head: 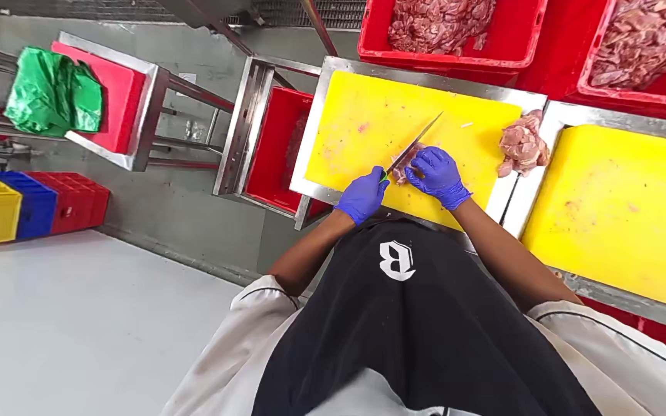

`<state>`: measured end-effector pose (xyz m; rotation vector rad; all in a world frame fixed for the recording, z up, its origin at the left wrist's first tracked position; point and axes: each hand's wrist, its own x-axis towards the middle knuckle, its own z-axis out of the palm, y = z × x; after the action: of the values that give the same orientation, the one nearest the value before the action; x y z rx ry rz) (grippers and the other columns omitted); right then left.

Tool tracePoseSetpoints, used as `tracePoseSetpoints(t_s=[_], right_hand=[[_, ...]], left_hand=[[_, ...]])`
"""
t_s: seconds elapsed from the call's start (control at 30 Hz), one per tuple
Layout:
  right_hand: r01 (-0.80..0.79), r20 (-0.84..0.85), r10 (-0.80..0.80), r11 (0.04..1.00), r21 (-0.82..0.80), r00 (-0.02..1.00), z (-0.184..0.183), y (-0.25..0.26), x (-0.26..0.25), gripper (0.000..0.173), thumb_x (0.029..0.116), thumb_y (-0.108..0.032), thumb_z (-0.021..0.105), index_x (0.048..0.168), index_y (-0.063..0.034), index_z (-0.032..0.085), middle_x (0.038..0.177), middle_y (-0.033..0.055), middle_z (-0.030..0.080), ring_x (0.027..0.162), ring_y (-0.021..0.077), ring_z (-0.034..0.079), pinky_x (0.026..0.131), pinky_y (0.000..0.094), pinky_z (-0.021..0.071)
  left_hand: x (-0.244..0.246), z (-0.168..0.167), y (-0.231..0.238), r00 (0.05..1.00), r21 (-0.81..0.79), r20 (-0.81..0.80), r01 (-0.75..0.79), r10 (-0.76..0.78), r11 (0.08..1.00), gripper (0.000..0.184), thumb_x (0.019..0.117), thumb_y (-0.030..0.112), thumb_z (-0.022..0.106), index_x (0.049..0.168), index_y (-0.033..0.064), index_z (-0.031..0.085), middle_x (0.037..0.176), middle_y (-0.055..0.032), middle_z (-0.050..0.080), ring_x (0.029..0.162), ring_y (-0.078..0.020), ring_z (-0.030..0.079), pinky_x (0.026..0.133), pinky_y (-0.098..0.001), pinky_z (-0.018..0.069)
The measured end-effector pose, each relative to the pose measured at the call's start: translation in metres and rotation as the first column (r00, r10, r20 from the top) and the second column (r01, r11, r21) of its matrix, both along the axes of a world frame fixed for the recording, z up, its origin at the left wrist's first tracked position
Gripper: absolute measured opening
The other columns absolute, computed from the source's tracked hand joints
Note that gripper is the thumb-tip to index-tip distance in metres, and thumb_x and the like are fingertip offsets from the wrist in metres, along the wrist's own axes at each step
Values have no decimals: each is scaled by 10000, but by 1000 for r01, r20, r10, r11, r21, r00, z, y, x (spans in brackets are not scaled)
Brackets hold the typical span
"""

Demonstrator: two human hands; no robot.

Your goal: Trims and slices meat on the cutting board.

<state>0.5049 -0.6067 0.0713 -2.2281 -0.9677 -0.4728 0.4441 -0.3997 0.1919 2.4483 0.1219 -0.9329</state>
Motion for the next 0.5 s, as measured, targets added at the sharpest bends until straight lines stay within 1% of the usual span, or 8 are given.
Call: tracePoseSetpoints(t_s=[0.07,0.17,0.27,0.37,0.5], right_hand=[[33,0,-33,999,-18,999,0,4,-2,294,989,-276,577,855,-41,692,902,157,711,940,338,705,858,463,576],[126,-51,-130,989,-79,990,5,12,-13,244,1000,-191,555,884,-28,695,943,166,716,977,346,706,898,456,574],[194,-78,-201,976,-98,976,6,15,-17,233,1003,-166,556,893,-18,697,961,175,720,1004,355,706,913,460,569],[194,-104,-201,978,-75,974,2,14,-19,234,1021,-154,552,926,-7,708,964,185,714,1012,362,700,920,460,566],[162,-109,-165,986,-37,980,-1,10,-15,223,1014,-160,581,933,-5,720,975,191,724,1028,363,708,913,446,578]], left_hand=[[3,-2,1,999,14,-28,15,-15,1000,419,1120,334,408,1427,63,495,1119,-206,705,1065,-382,703,929,-576,553],[6,-4,3,997,24,-62,37,-36,999,416,1124,347,393,1417,70,495,1113,-208,702,1068,-383,701,923,-577,554],[6,-7,7,996,4,-71,49,-49,999,414,1125,351,387,1404,66,497,1101,-211,699,1056,-393,701,908,-585,555],[-9,-4,19,989,1,-140,53,-53,999,435,1126,352,370,1433,62,471,1129,-223,693,1079,-408,692,923,-600,545],[-42,12,43,964,73,-267,32,-12,997,461,1119,364,393,1450,48,451,1140,-261,686,1080,-451,686,915,-636,535]])
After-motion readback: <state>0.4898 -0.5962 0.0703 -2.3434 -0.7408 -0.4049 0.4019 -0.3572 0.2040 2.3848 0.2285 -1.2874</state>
